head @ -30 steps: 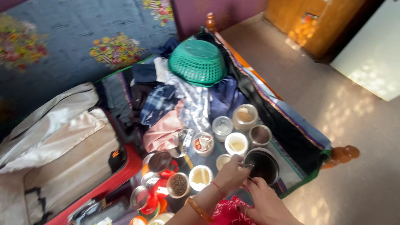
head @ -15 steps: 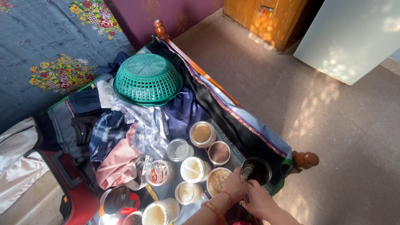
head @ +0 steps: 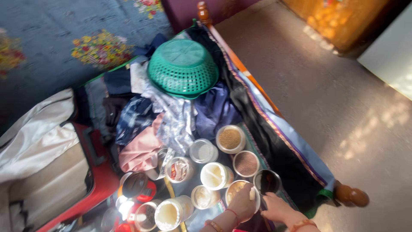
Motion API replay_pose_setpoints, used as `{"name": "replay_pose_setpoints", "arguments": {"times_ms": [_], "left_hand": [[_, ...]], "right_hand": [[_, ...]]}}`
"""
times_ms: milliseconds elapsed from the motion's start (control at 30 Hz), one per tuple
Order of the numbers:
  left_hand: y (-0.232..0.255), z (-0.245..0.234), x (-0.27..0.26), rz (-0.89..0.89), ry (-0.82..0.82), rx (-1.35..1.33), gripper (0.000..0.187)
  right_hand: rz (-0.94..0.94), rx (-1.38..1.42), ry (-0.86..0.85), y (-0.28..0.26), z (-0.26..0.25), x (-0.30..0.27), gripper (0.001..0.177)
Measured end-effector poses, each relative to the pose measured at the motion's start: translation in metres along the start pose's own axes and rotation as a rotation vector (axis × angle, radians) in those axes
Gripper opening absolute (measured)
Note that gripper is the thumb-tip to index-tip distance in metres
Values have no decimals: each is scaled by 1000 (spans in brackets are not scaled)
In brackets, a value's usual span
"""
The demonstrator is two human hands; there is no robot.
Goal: The person arranges and seals multiple small jars containing dry food items on a bed next to an open suitcase. They pick up each jar, screw on the lid, and place it back among the others. The person handles several jars one at a time, ensuring each is closed before moving to the next.
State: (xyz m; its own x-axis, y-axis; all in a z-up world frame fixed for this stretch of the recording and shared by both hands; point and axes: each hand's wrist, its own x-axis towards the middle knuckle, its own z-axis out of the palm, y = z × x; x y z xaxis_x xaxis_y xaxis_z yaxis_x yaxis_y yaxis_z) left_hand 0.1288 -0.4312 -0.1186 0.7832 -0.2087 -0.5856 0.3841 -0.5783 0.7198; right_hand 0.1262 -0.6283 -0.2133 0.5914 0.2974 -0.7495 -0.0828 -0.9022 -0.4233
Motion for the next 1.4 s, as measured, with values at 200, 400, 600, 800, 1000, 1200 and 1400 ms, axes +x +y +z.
{"name": "replay_pose_setpoints", "arguments": {"times_ms": [200, 400, 600, 800, 1000, 1200, 1400], "left_hand": [[-19, -28, -33, 85, 144, -151, 50], [-94, -86, -99, 14, 357, -241, 45], [-268, -166, -179, -38, 551, 432, 35], [-420, -204, -271, -564, 608, 238, 41], [-486, -170, -273, -640, 518, 24, 41], [-515, -149, -264, -644, 430, 100, 41], [-469, -153, -252, -552, 420, 212, 42]], "right_hand": [[5, -65, 439, -69, -24, -16, 51], [-330, -40, 391, -204, -23, -35, 53], [-636, -165, 241, -335, 72, -43, 53], [-434, -316, -30, -418, 203, -45, 42], [-249, -522, -249, -404, 276, -17, 52], [-219, -431, -277, -368, 312, 11, 64], [-194, -229, -93, -342, 317, -9, 49]]}}
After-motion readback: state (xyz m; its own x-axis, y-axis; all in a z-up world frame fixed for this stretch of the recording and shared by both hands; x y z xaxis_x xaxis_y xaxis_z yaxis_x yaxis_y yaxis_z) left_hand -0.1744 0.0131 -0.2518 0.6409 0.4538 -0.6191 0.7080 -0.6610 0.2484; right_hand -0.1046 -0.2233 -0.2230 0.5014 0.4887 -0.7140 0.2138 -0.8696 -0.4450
